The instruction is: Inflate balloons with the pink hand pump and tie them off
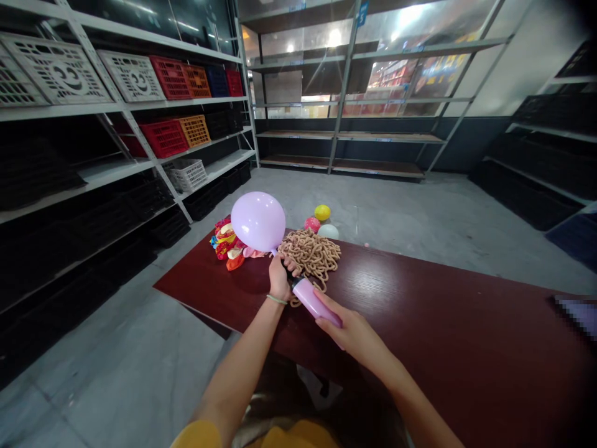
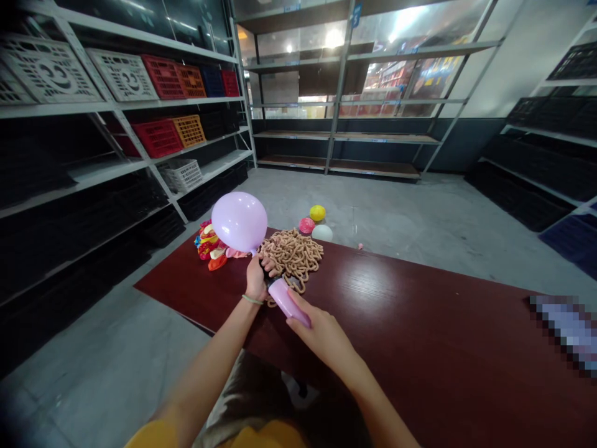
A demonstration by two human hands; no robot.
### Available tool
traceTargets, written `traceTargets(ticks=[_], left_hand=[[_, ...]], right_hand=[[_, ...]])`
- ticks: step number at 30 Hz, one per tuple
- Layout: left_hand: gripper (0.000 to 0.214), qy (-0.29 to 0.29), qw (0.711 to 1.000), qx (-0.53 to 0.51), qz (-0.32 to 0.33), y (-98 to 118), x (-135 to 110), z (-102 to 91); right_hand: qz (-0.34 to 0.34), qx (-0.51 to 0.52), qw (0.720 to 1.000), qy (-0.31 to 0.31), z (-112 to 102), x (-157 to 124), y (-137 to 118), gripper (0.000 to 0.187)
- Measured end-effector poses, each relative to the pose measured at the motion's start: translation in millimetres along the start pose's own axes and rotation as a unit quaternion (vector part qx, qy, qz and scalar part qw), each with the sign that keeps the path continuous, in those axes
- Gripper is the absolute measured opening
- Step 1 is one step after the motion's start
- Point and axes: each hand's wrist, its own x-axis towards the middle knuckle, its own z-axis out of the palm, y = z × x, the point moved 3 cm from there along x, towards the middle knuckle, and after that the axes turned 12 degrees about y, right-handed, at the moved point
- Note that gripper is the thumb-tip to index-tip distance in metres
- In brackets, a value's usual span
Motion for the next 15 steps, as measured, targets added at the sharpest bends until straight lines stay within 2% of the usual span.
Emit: traceTargets(ticks=[3,6,10,15], left_hand=[[0.018,0.007,1.000,0.006,0.015,3.5,0.2,0.9],[0.018,0.001,1.000,0.002,0.024,6.9,0.2,1.9],[0.019,-0.008,0.999,0.009,0.035,7.4,0.8,3.0],[0.019,0.000,1.000,0.003,0.028,4.8,4.1,1.4]], right_hand=[[-0.018,-0.004,1.000,0.004,-4.8,-12.4,5.1,0.061],[-0.028,-0.015,0.999,-0.005,-18.4,-37.6,18.4,0.061],[-0.003,-0.013,0.999,-0.040,-40.6,-67.7,37.3,0.063],[0.022,0.016,0.998,-0.052,-52.8,-68.1,35.8,0.061]])
